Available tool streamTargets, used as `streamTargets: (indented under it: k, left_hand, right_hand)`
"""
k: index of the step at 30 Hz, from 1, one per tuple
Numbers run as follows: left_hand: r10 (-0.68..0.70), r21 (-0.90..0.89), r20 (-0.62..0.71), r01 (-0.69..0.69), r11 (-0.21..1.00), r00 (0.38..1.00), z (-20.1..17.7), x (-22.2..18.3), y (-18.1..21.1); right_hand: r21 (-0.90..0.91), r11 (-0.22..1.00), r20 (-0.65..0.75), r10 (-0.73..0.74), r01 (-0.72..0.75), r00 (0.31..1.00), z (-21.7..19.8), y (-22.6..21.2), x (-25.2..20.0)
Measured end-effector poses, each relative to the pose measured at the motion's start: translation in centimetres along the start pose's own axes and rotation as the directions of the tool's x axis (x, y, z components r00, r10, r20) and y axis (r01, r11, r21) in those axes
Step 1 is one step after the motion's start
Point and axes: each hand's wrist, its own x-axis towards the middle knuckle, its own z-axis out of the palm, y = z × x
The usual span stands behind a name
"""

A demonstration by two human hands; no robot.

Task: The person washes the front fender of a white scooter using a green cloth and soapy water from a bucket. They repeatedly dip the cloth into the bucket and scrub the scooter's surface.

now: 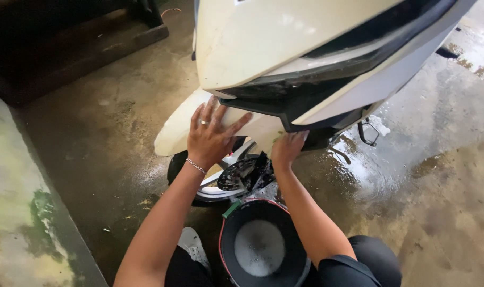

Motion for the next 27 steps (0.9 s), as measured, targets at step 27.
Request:
streamTargets:
  k: [27]
  left_hand:
    - [-0.049,-0.099,-0.017,0.047,0.994,0.999,0.0,-0.2,-1.3]
  right_hand:
    - [-0.623,0.467,0.292,-0.605,0.627,0.741,4.5,-11.3,-3.8]
